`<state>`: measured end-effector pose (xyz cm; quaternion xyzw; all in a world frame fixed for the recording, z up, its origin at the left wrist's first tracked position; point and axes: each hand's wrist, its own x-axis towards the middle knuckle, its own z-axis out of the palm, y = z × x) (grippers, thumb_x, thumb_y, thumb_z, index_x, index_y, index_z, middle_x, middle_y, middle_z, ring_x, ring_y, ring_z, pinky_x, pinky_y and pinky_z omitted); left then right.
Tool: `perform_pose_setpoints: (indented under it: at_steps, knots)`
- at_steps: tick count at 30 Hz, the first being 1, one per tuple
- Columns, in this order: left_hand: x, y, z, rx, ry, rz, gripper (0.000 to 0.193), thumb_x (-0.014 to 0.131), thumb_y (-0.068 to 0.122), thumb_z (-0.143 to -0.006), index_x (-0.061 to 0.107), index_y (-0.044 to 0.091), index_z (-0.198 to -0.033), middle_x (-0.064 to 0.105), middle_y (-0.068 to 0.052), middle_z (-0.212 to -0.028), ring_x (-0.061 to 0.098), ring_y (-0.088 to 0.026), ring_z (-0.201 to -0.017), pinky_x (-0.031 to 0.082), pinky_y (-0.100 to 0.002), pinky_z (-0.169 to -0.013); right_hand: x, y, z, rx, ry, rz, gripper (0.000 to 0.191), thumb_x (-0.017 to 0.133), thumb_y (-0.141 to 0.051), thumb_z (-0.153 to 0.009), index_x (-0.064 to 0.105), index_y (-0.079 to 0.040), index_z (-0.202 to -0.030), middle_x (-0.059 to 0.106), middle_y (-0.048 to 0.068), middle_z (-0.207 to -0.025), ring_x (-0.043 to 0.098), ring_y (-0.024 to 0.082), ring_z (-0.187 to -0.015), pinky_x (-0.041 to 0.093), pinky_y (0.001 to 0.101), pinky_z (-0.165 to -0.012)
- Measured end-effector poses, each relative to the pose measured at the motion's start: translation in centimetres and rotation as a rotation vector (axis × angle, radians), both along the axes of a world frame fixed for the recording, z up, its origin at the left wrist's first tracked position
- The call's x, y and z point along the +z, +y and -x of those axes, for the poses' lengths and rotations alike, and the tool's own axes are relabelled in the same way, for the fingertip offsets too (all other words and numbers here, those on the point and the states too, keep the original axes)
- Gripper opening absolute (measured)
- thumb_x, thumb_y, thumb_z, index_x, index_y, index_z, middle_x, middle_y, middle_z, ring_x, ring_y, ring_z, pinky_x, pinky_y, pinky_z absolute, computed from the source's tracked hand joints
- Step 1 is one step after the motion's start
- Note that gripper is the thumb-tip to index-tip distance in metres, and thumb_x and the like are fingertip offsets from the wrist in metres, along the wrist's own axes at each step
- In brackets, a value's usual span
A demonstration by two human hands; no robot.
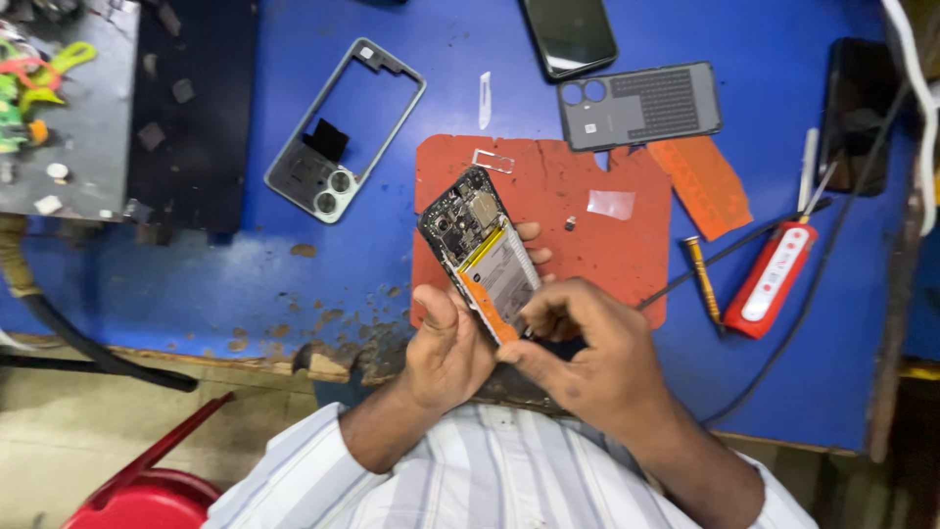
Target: The person disassembles a smartphone by removing the back cover, detaching the battery connector, and peeling off adhesive tape. They then remove the battery and disconnect a ribbon cable from the motherboard.
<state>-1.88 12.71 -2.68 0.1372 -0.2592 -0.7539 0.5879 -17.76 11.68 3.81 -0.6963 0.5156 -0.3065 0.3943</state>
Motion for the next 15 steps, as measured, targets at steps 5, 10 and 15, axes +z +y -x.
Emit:
perform_pose_setpoints:
  at_steps: [5, 10, 15]
  knots:
    - [-0.2, 0.4, -0.6, -0.132, -0.239, 0.03, 0.083, 0.03, 0.063, -0.108, 0.026, -0.001, -0.16, 0.034, -0.012, -0.163, 0.04, -0.026, -0.15, 0.035, -0.045, -0.126, 0.8, -0.7, -0.3, 0.176, 0.131, 0.088, 0.041, 0.079, -0.04, -0.087, 0.059, -0.004, -0.087, 0.063, 0.008, -0.076, 0.068, 0.019, -0.064, 0.054, 0.0331, -0.057]
    - [-0.1, -0.1, -1.3, -0.158, -0.328, -0.04, 0.073, 0.034, 0.055, -0.111, 0.036, -0.004, -0.154, 0.046, -0.016, -0.151, 0.048, -0.026, -0.142, 0.041, -0.043, -0.12, 0.4, -1.1, -1.0, 0.251, 0.054, 0.23, 0.034, 0.067, -0.034, -0.102, 0.056, -0.005, -0.086, 0.059, 0.01, -0.076, 0.064, 0.031, -0.067, 0.05, 0.0411, -0.059]
    - [0.7, 0.2, -0.9, -0.115, -0.333, -0.11, 0.076, 0.039, 0.058, -0.109, 0.047, -0.006, -0.149, 0.059, -0.017, -0.131, 0.059, -0.023, -0.119, 0.049, -0.037, -0.102, -0.2, -1.0, -1.0, 0.213, -0.088, 0.15, 0.033, 0.067, -0.021, -0.102, 0.052, -0.004, -0.079, 0.056, 0.011, -0.07, 0.06, 0.029, -0.061, 0.046, 0.0409, -0.055]
